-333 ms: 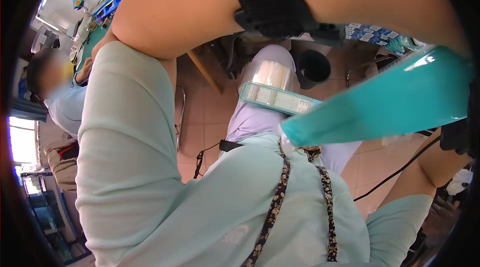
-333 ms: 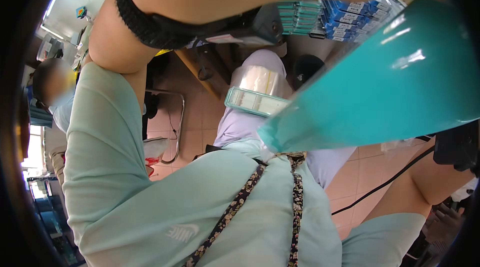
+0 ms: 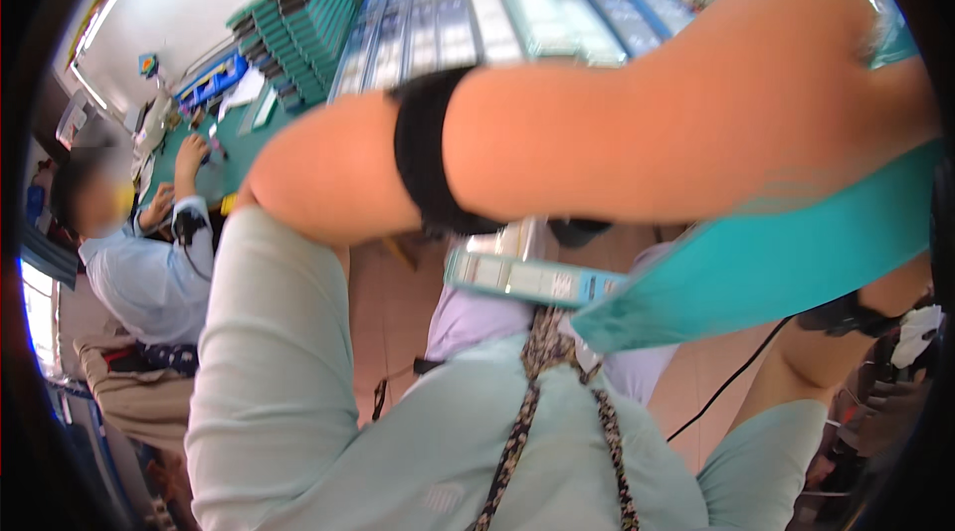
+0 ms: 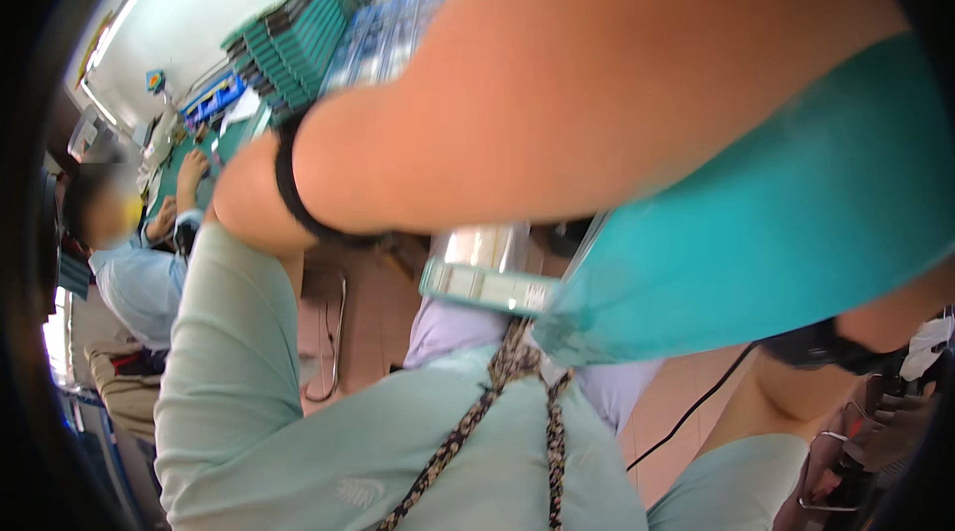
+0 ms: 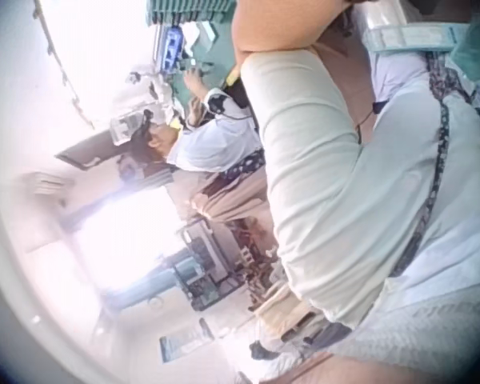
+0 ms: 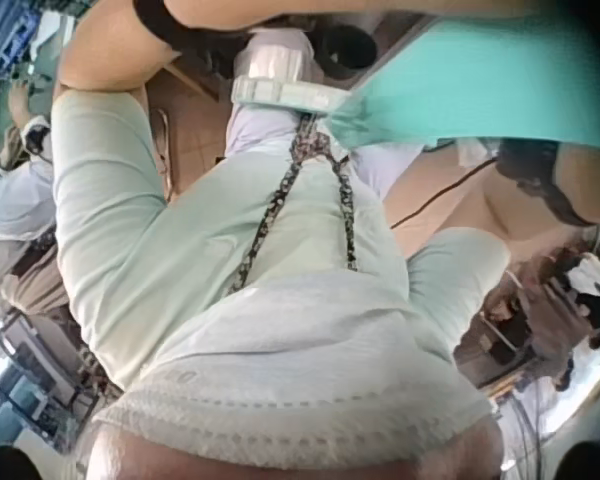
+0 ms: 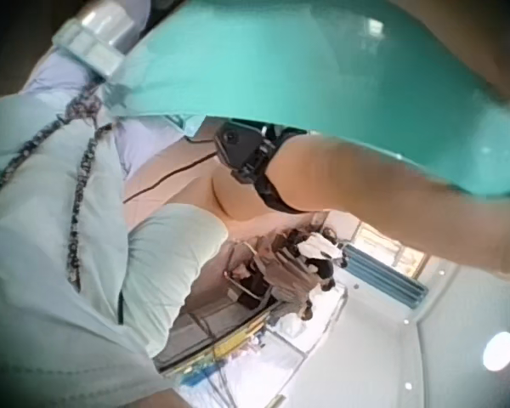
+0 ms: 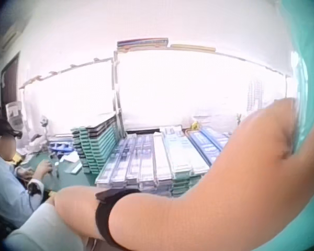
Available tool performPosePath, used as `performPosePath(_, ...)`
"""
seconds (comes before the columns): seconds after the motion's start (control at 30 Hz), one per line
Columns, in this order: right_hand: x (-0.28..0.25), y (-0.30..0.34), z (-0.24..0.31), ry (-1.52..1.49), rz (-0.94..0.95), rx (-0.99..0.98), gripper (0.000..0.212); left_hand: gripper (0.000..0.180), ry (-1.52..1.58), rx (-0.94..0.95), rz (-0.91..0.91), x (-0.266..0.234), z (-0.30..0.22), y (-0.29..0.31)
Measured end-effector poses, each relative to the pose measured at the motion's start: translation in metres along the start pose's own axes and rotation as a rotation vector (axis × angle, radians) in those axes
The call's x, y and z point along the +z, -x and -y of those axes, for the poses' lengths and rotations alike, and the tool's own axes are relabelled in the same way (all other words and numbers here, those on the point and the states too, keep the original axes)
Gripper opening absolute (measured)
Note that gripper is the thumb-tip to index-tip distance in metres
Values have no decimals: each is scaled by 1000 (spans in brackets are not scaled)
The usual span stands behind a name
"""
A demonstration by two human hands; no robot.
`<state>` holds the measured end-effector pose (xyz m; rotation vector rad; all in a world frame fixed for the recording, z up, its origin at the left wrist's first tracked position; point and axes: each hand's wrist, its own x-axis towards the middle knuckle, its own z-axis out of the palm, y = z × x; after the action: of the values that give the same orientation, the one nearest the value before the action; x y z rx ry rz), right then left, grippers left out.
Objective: Manually placing plastic items into individual transparent plastic bags on an assembly line.
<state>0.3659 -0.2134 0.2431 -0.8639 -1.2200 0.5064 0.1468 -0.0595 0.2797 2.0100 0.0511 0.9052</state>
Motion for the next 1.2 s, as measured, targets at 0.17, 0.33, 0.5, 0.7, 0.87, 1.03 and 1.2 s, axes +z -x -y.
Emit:
performPosePath(0.17, 189, -38, 32, 201, 16, -94, 63, 38, 531, 240, -27, -23, 1, 41)
performPosePath(0.33, 193, -17, 40, -45, 26, 117, 65, 33, 217, 250, 85, -21, 21, 64)
performPosePath(0.5, 171, 0, 24, 128, 226, 187, 64, 31, 22, 354, 175, -11, 38, 76)
performPosePath(0.7, 163, 11, 17, -164, 237, 336, 40, 49, -158, 471, 217, -8, 48, 87)
performPosePath(0.87, 165, 11, 23, -88, 307, 380, 37, 54, -162, 519, 206, -9, 52, 103)
performPosePath(1.03, 173, 5, 23, 21, 286, 349, 33, 49, -187, 319, 315, -24, 44, 102)
performPosePath(1.2, 177, -1, 17, -82, 239, 302, 29, 45, -207, 134, 448, -40, 44, 104)
